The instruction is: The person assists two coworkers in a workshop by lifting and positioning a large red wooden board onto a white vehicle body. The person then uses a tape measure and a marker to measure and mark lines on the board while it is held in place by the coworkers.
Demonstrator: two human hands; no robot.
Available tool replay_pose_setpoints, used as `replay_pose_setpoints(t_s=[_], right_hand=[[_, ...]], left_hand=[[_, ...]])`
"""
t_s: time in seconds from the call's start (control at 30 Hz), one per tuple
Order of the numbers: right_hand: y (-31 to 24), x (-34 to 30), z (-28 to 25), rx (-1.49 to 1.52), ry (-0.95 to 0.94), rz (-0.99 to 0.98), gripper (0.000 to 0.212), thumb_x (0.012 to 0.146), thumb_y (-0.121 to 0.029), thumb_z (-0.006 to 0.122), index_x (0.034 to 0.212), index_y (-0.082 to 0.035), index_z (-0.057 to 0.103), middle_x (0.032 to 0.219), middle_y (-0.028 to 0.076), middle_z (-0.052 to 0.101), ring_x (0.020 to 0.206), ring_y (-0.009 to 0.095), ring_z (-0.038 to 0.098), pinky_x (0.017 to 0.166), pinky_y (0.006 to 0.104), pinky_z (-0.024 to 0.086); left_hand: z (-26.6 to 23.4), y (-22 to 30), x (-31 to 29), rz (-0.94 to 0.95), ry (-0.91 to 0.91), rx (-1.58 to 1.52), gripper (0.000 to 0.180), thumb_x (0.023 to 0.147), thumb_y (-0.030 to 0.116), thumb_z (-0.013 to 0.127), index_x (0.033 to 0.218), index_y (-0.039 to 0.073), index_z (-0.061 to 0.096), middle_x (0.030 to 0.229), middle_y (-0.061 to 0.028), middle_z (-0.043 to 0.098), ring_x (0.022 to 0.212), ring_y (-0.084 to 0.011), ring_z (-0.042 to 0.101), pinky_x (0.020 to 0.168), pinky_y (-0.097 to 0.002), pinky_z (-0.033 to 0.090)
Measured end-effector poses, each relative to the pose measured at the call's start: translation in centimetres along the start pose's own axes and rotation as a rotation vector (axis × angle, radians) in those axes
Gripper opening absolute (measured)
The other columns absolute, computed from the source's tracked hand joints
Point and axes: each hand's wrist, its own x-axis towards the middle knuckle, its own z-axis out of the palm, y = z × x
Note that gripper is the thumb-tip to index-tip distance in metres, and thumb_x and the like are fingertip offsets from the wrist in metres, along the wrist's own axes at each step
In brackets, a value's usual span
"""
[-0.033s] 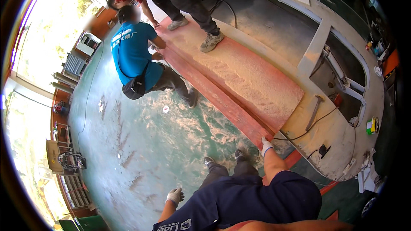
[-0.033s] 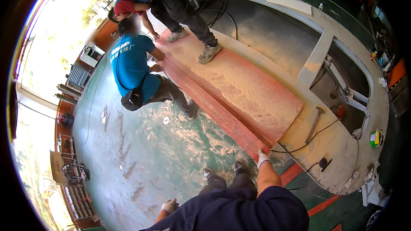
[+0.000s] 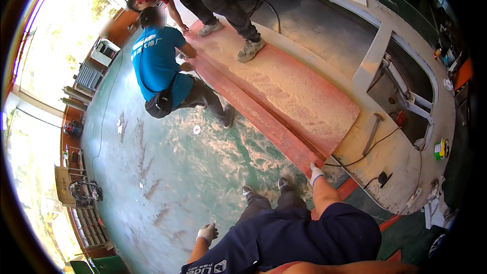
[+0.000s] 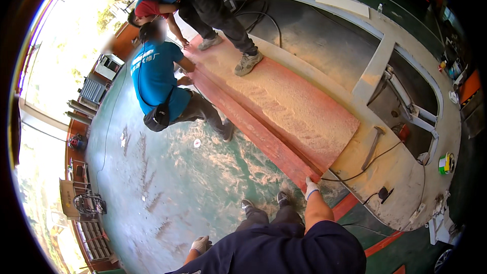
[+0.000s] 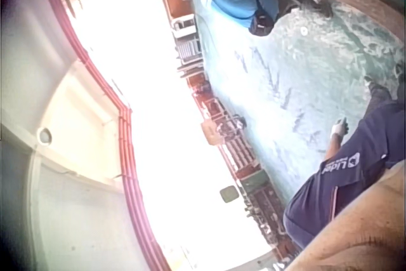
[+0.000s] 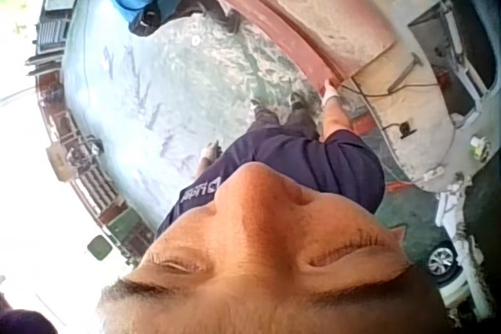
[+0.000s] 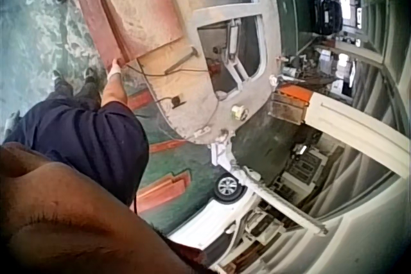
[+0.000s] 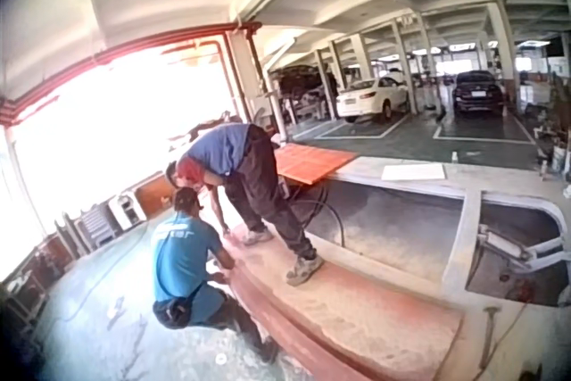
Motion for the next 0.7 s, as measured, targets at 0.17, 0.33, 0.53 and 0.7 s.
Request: replay_pose_setpoints(t_s=[0.17,0.33,0.53,0.7], right_hand=[[-1.0,1.6,-0.8,-0.006,-0.005,0.017,0.072,0.083,-0.058,0.073,0.138,-0.017,0.049,0.126,0.006,0.059,0.109,0.027,0.057,0.083,0.0471,0.055],[-1.3,1.2,-1.2,0.125,-0.053,0.002,0.072,0.083,-0.054,0.075,0.139,-0.018,0.047,0.127,0.006,0.059,0.110,0.026,0.057,0.083,0.0481,0.054],[-1.2,-1.2,-0.7,0.214,-0.066,0.014,0.065,0.086,-0.042,0.076,0.139,-0.015,0.048,0.130,0.008,0.059,0.112,0.026,0.059,0.086,0.0469,0.054],[-0.1,-0.7,0.1,0.193,-0.072,0.005,0.062,0.088,-0.042,0.075,0.136,-0.014,0.051,0.130,0.007,0.059,0.112,0.026,0.059,0.088,0.0463,0.054]], left_hand=[[1.2,1.2,1.4,0.026,-0.057,0.032,0.044,0.095,0.033,0.064,0.123,0.000,0.056,0.096,-0.0139,0.066,0.075,-0.0260,0.067,0.065,-0.0391,0.056],[3.6,3.6,3.1,0.023,-0.100,0.110,0.045,0.094,0.035,0.064,0.122,0.000,0.056,0.102,-0.0162,0.067,0.083,-0.0280,0.068,0.071,-0.0410,0.057],[11.0,10.9,7.3,0.099,-0.311,0.003,0.048,0.095,0.035,0.064,0.126,0.001,0.051,0.114,-0.0186,0.065,0.099,-0.0300,0.066,0.084,-0.0434,0.057],[22.2,20.8,16.6,0.156,-0.637,-0.087,0.061,0.095,0.044,0.062,0.135,0.001,0.045,0.139,-0.0240,0.053,0.122,-0.0367,0.057,0.095,-0.0465,0.051]])
